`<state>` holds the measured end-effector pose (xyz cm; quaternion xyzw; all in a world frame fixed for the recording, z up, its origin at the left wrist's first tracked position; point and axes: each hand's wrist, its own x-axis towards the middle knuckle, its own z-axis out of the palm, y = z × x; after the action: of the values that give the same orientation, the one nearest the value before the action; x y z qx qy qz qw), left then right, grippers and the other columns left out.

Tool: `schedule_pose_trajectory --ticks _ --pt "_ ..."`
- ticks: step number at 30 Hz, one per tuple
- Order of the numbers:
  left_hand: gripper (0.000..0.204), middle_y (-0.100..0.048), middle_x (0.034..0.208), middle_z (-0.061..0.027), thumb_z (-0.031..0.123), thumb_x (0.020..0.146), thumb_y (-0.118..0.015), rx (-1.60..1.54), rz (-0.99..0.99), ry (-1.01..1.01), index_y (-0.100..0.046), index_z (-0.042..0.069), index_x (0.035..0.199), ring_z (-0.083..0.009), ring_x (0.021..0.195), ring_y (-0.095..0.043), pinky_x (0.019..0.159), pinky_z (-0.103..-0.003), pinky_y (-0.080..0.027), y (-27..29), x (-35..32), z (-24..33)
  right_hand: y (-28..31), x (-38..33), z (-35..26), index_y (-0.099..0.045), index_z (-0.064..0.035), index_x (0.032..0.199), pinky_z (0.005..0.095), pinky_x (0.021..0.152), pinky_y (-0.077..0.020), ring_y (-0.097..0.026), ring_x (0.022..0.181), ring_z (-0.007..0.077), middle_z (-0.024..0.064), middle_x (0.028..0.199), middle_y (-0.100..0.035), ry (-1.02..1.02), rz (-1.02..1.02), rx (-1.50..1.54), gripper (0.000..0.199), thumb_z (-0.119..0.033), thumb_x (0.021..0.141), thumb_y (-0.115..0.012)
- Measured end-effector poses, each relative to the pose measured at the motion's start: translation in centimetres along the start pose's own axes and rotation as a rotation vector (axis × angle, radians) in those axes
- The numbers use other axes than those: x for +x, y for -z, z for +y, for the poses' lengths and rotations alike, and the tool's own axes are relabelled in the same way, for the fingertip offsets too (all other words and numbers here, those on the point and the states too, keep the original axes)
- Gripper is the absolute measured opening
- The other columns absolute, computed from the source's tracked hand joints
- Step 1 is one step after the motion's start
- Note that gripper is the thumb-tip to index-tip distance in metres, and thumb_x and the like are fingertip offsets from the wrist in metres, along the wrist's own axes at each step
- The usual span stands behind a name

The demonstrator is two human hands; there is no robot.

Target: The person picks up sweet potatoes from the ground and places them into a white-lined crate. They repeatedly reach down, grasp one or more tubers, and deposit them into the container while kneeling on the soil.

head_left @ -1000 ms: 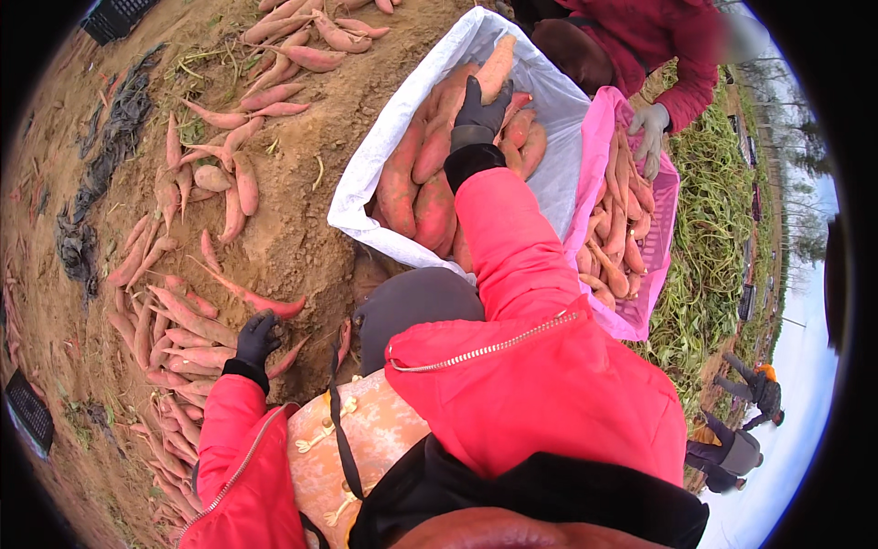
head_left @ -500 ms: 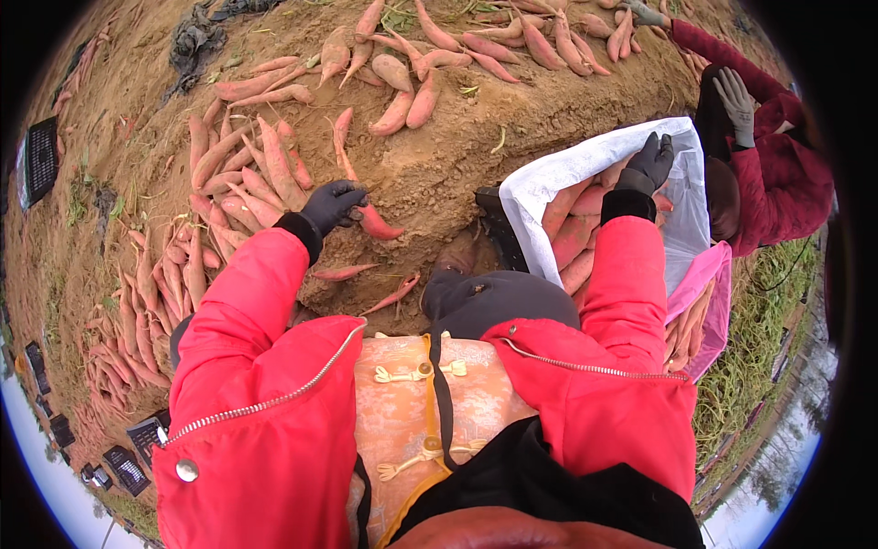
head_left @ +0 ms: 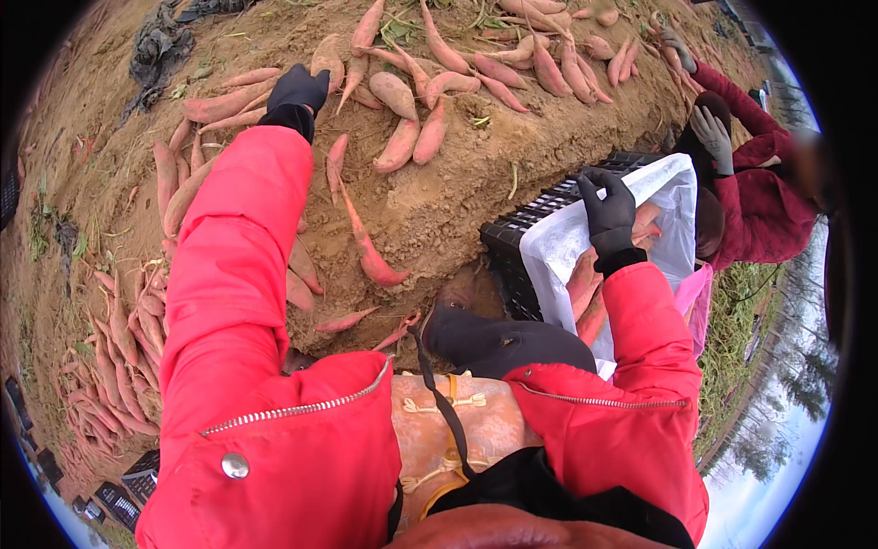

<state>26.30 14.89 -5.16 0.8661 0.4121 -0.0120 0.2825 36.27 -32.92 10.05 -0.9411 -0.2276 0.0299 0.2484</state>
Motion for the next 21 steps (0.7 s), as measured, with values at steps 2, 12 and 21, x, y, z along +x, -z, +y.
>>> schedule_pose_trajectory --ticks 2,12,21 --pt "0.072 -0.058 0.114 -0.0252 0.057 0.077 -0.054 0.166 -0.061 -0.002 -0.053 -0.004 0.116 -0.036 0.106 -0.056 0.088 -0.041 -0.043 -1.1 2.2 0.2 -0.2 0.0 0.2 -0.068 -0.0032 0.092 0.0323 0.073 -0.0486 -0.064 0.08 0.0216 0.0119 0.084 -0.068 0.012 -0.009 -0.014 0.023 -0.023 0.08 -0.066" --pt "0.082 -0.056 0.116 -0.0145 0.052 0.07 -0.071 -0.707 -0.484 0.188 -0.041 -0.001 0.125 -0.0243 0.091 -0.06 0.076 -0.035 -0.048 -5.6 4.2 -1.9 0.1 0.3 -0.3 -0.068 -0.0026 0.091 0.03 0.074 -0.0483 -0.063 0.078 0.0194 0.0104 0.085 -0.068 -0.062 -0.043 -0.008 0.021 -0.02 0.079 -0.067" --pt "0.056 -0.063 0.074 -0.0031 0.065 0.075 -0.058 -1.562 -0.832 0.604 -0.061 0.016 0.101 -0.0148 0.056 -0.058 0.044 -0.03 -0.046 -0.2 -20.9 -5.3 0.1 0.6 -0.1 -0.069 -0.0124 0.095 0.0326 0.072 -0.0481 -0.065 0.081 0.0237 0.0092 0.087 -0.068 -0.149 -0.094 -0.159 0.031 -0.039 0.082 -0.06"
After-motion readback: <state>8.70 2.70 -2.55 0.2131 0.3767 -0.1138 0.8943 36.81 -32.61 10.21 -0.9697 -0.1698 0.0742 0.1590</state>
